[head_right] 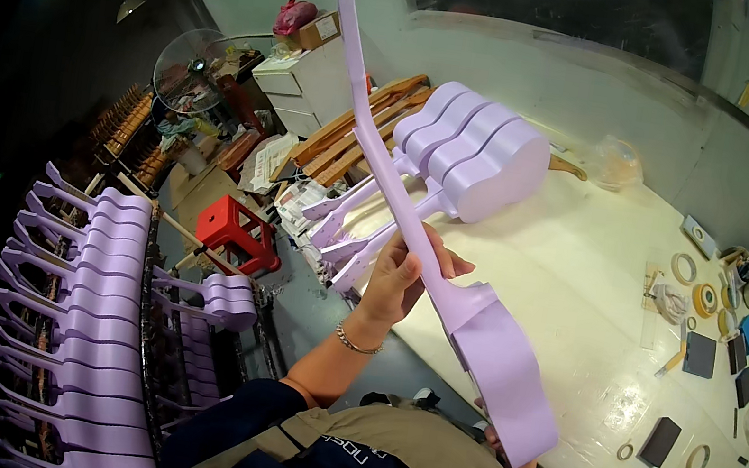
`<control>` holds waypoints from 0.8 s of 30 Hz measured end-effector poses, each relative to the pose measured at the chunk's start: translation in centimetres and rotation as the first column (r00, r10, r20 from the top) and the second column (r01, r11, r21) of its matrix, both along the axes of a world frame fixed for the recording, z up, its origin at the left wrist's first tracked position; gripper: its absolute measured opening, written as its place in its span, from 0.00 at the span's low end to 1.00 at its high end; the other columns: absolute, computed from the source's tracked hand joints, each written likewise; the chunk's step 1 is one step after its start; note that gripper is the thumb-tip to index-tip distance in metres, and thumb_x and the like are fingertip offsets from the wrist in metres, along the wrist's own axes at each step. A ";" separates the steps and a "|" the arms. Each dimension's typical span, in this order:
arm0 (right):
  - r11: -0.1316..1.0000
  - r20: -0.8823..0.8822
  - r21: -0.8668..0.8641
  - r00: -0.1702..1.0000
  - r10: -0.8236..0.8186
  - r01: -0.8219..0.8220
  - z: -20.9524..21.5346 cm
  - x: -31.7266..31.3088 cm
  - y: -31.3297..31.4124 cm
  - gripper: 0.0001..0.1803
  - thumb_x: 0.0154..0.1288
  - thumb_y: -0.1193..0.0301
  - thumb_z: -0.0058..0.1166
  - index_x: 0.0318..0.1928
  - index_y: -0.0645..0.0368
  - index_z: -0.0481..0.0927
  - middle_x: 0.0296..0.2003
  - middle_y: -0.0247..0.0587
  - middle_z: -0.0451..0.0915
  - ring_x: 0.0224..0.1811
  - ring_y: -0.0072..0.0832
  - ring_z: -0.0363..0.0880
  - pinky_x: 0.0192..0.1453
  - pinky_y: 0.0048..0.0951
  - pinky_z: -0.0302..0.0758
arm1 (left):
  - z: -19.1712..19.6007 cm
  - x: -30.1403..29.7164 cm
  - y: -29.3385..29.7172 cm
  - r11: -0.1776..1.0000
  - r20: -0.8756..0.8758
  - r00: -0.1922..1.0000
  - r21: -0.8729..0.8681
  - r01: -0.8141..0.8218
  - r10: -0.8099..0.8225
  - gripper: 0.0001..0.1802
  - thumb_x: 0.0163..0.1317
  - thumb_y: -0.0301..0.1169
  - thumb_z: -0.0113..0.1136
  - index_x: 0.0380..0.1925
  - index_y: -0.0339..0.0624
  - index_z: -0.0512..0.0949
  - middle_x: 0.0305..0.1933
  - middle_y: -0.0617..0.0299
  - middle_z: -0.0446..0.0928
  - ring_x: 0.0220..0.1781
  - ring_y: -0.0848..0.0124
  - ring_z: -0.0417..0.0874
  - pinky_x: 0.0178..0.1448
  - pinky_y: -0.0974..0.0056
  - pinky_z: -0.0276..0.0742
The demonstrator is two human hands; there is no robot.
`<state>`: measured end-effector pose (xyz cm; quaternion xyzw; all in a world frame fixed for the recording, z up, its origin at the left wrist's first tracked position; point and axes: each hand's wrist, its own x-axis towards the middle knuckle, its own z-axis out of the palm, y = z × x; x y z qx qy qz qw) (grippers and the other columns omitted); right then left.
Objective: The person repeatedly picks up light purple plastic parts from a rack, places them on a workbench, and sands the edges using a sanding block. The person also uses a small tool to scrape or clean the edges of the parts. After finishing, the person returns the parts to the rack and repeats the process with new items.
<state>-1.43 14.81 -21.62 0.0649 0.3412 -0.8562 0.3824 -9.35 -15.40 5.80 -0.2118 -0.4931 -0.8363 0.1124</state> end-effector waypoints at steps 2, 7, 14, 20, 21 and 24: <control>0.999 0.051 -0.034 0.998 0.025 -0.023 0.0 -0.1 -0.7 0.44 0.56 0.36 0.44 0.61 0.60 0.62 0.50 0.45 0.73 0.31 0.30 0.74 0.32 0.26 0.70 | 0.3 -0.1 0.5 0.999 0.014 0.999 0.004 0.039 -0.039 0.22 0.60 0.42 0.59 0.46 0.41 0.65 0.32 0.56 0.76 0.46 0.60 0.80 0.60 0.51 0.70; 0.999 0.113 -0.048 0.993 0.028 -0.023 0.4 -0.4 -1.3 0.45 0.57 0.34 0.41 0.60 0.60 0.62 0.50 0.45 0.73 0.29 0.30 0.74 0.30 0.26 0.70 | 0.6 -0.1 1.2 0.996 0.050 0.995 0.037 0.086 -0.087 0.23 0.59 0.40 0.61 0.46 0.40 0.65 0.32 0.54 0.77 0.39 0.59 0.82 0.52 0.55 0.76; 0.979 0.069 0.159 0.987 -0.142 0.130 3.2 -1.1 -0.4 0.48 0.57 0.30 0.30 0.60 0.60 0.63 0.47 0.48 0.75 0.22 0.29 0.72 0.24 0.24 0.66 | 3.3 -1.3 4.4 0.999 0.039 0.999 -0.040 0.003 -0.001 0.21 0.61 0.26 0.58 0.52 0.39 0.62 0.30 0.60 0.74 0.30 0.69 0.80 0.41 0.61 0.79; 0.892 -0.025 0.330 0.947 -0.319 0.309 6.7 -2.1 -0.4 0.50 0.58 0.29 0.20 0.61 0.60 0.63 0.39 0.49 0.79 0.14 0.25 0.66 0.18 0.22 0.60 | 5.0 -1.7 6.1 0.903 0.021 0.932 -0.254 -0.346 0.363 0.23 0.61 0.29 0.59 0.54 0.37 0.65 0.30 0.65 0.74 0.28 0.76 0.77 0.39 0.68 0.77; 0.890 -0.039 0.321 0.944 -0.329 0.324 7.0 -2.2 -0.4 0.50 0.59 0.29 0.19 0.61 0.61 0.63 0.39 0.50 0.79 0.14 0.25 0.67 0.18 0.22 0.61 | 4.9 -1.8 6.1 0.895 0.013 0.927 -0.266 -0.357 0.374 0.23 0.60 0.29 0.59 0.54 0.37 0.65 0.30 0.66 0.74 0.28 0.76 0.77 0.38 0.68 0.77; 0.887 -0.062 0.298 0.935 -0.349 0.351 7.0 -2.2 -0.5 0.49 0.59 0.30 0.21 0.60 0.62 0.64 0.39 0.49 0.79 0.14 0.25 0.66 0.19 0.22 0.60 | 4.7 -2.4 5.9 0.871 -0.008 0.913 -0.296 -0.391 0.407 0.23 0.60 0.27 0.60 0.54 0.36 0.65 0.30 0.66 0.74 0.28 0.76 0.77 0.37 0.70 0.76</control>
